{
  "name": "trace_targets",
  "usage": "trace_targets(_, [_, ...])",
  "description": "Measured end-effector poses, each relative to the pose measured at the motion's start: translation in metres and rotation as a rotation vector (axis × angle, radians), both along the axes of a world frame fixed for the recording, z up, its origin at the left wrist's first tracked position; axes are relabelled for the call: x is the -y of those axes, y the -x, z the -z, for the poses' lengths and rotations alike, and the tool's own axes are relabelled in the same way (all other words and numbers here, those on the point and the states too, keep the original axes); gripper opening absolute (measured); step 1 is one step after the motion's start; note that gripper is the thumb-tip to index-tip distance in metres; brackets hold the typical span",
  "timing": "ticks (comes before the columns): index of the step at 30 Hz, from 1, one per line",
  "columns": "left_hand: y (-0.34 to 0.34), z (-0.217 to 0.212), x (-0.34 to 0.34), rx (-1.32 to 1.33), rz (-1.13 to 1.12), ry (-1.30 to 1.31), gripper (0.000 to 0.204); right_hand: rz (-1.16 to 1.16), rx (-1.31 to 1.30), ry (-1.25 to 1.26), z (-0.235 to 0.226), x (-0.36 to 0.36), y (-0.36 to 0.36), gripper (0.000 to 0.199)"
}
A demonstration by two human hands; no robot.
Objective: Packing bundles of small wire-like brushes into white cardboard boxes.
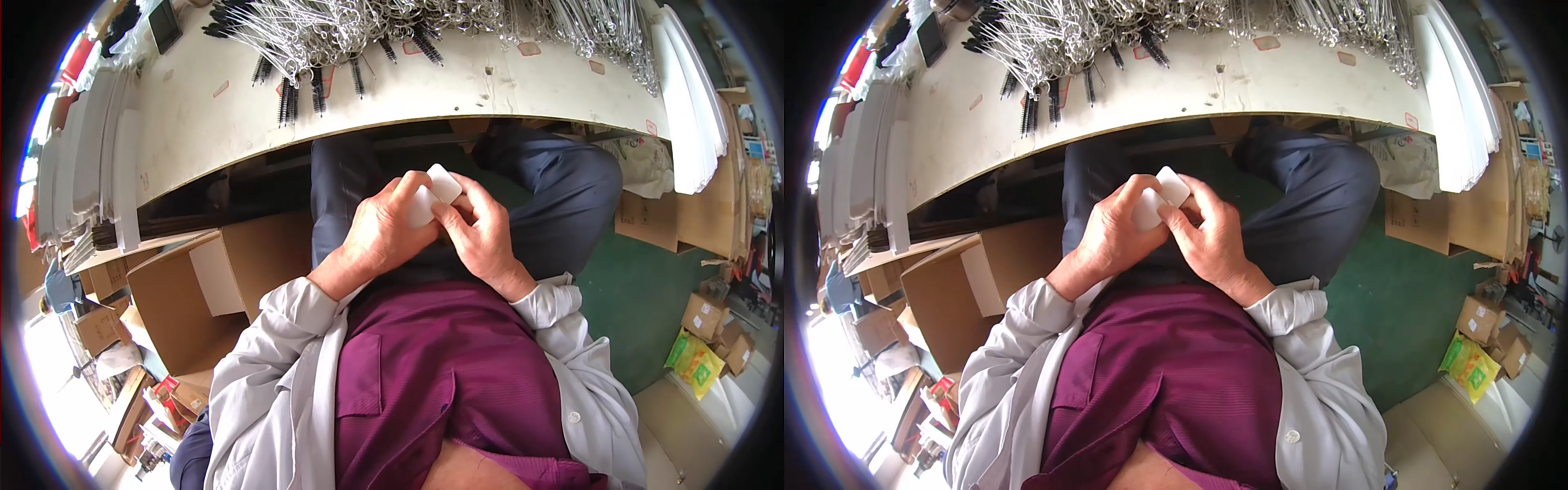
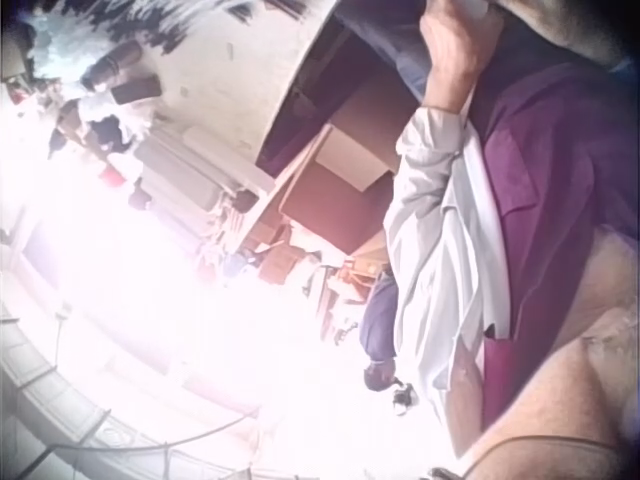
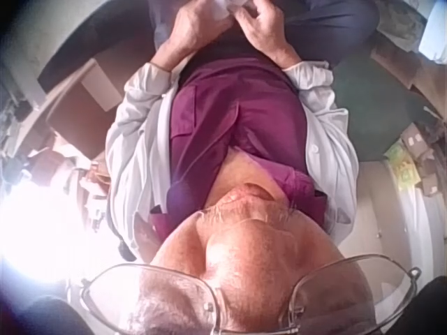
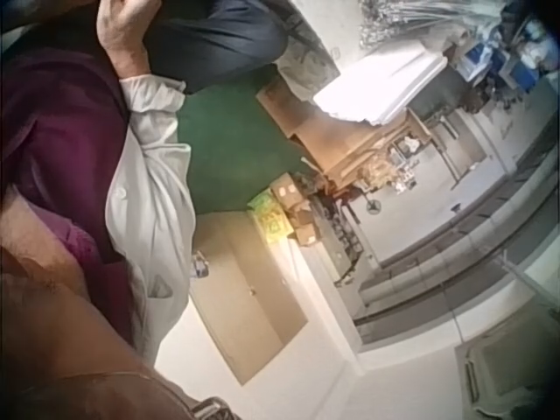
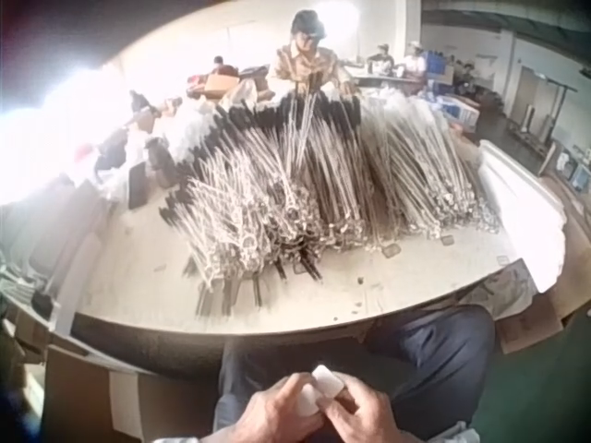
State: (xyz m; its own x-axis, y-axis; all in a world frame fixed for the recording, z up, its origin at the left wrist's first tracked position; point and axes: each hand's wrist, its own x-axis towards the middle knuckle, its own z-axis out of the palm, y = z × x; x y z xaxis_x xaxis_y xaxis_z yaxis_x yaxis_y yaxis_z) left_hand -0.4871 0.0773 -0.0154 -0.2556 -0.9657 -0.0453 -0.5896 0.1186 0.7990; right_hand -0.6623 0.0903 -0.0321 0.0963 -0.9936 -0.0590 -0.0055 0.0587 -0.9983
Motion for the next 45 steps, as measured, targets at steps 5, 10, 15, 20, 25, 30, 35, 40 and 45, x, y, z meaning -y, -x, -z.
trace_targets(5, [0.0,0.003,-0.006,-0.041,-0.049,-0.014,0.056,-0.071,-0.462,0.455,-0.01,0.008,-0.001,0.027])
trace_targets(10, [0.002,0.008,-0.008,0.002,-0.077,-0.02,0.065,-0.059,-0.309,0.253,-0.013,0.007,-0.005,0.019])
trace_targets(15, [0.003,0.018,-0.011,0.062,-0.095,0.063,0.062,-0.049,-0.176,0.037,-0.011,0.01,-0.008,0.018])
trace_targets(20, [0.007,0.01,-0.012,0.06,-0.084,0.045,0.055,0.012,-0.046,-0.121,-0.004,0.008,-0.009,0.014])
trace_targets(25, [0.008,0.01,-0.014,0.059,-0.082,0.082,0.054,0.021,0.052,-0.274,-0.005,0.011,-0.001,0.016])
trace_targets(30, [0.007,0.015,-0.016,0.053,-0.088,0.091,0.053,0.02,0.074,-0.351,-0.007,0.013,0.002,0.017])
trace_targets(35, [0.007,0.015,-0.017,0.045,-0.077,0.071,0.053,0.048,0.093,-0.359,-0.004,0.016,0.003,0.018])
trace_targets(40, [0.007,0.015,-0.016,0.055,-0.08,0.091,0.053,0.074,-0.168,-0.029,0.0,0.008,-0.007,0.018])
trace_targets(45, [0.0,0.01,-0.012,0.012,-0.109,0.078,0.052,0.032,-0.038,-0.038,-0.001,0.002,-0.007,0.019])
